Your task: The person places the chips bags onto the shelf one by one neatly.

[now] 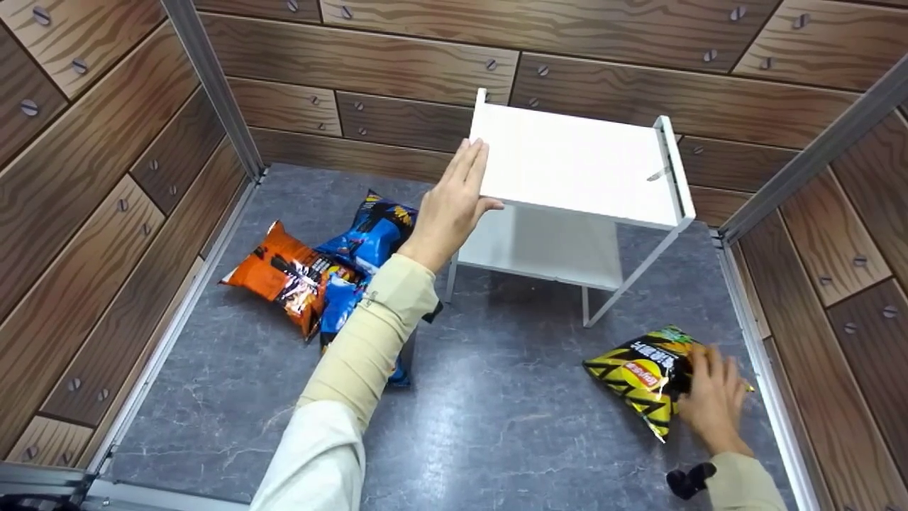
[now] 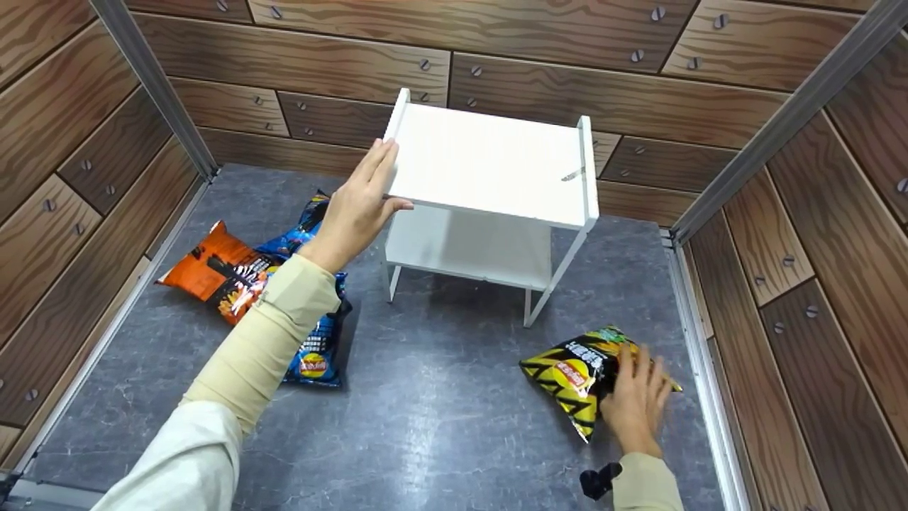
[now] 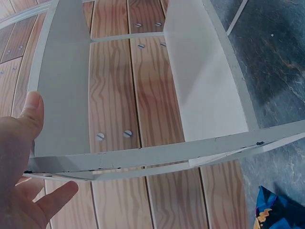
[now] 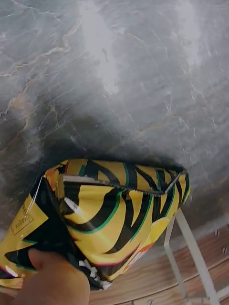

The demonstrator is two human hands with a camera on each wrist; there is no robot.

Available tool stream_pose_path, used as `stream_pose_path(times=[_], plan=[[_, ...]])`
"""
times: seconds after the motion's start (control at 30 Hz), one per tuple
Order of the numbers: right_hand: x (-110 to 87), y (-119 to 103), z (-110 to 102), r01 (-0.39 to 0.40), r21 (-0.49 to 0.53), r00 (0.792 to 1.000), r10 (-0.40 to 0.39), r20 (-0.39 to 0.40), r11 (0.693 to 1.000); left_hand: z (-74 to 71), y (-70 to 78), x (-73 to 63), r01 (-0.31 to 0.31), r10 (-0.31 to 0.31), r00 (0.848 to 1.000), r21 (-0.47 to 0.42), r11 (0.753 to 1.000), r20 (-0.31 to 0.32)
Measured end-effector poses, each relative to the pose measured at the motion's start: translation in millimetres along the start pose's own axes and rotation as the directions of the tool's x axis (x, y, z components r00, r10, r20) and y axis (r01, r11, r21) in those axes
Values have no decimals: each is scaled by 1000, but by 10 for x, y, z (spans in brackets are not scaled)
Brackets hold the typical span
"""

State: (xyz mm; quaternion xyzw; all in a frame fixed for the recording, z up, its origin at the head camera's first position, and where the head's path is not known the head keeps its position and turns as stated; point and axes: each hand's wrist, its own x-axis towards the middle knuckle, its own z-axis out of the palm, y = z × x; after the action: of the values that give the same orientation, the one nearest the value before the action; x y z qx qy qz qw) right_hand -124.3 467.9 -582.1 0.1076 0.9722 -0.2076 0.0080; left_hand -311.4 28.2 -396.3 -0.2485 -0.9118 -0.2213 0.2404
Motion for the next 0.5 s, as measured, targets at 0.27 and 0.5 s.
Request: stream_pose_path(times=[0.27,0.5], plan=[[-11,30,26,63,-82,998,-61,27,995,10,-9,-9,3,-3,1000,-5,1000,10],[-55,87,31,-40,-121,999,35,-39,992,4,-9,-6,2,-2,1000,-3,1000,10]])
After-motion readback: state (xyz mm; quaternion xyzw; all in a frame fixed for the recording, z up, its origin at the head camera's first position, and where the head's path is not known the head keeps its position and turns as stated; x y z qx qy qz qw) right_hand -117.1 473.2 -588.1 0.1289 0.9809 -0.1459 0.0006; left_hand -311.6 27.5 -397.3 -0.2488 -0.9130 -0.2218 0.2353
